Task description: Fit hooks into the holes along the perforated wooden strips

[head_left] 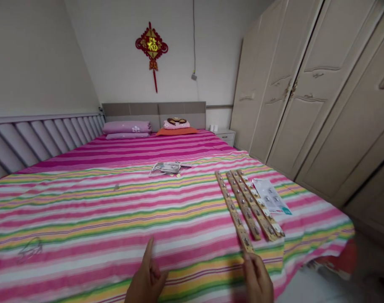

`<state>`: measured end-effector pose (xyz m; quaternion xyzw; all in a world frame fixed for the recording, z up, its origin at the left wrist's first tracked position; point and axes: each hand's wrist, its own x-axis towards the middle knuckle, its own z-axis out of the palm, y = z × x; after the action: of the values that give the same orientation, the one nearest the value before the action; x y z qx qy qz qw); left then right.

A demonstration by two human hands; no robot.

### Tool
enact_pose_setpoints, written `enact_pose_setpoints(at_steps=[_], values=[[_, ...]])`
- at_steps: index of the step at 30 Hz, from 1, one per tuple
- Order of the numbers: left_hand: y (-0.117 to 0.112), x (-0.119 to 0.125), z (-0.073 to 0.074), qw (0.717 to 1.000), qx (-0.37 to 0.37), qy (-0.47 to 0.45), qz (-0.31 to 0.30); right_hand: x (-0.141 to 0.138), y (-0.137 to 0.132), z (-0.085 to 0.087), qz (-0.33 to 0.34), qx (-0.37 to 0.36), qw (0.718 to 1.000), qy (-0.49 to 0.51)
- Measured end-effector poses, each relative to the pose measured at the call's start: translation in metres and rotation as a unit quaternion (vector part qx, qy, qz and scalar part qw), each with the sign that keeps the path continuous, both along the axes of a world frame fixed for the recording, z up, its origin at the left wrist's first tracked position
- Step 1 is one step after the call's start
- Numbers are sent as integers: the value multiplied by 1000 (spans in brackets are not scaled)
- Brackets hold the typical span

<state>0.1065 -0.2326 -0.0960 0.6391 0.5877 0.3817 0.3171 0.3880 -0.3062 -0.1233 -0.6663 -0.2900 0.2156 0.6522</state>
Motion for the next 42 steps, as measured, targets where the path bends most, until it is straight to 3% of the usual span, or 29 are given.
enact_pose_setpoints(at_steps=[2,4,8,13,18,24,29,31,35,37,39,42], values=[[0,-1,-10,1000,-17,-9,-11,19,-9,-14,-43,-12,995,87],[3,-2,-19,998,-54,-18,-39,34,-10,-18,-37,-36,976,211],[9,2,-27,991,-99,-21,-88,47,10,-6,93,23,890,447],[3,11,-31,992,-82,-12,-95,48,33,-4,170,107,828,524],[2,9,-41,990,-87,-62,-87,46,31,-9,224,102,773,585],[3,22,-44,967,-117,-219,-66,22,33,19,293,74,794,528],[12,27,-29,921,-179,-345,-19,-21,58,39,324,67,815,476],[21,26,-17,876,-229,-424,4,-43,76,49,324,64,818,472],[48,26,13,751,-256,-608,25,-95,124,69,361,68,814,451],[65,26,24,722,-238,-648,45,-122,149,73,409,69,811,413],[84,24,30,727,-194,-656,59,-147,170,72,451,73,812,362],[111,16,26,765,-121,-629,59,-177,195,64,496,62,822,273]])
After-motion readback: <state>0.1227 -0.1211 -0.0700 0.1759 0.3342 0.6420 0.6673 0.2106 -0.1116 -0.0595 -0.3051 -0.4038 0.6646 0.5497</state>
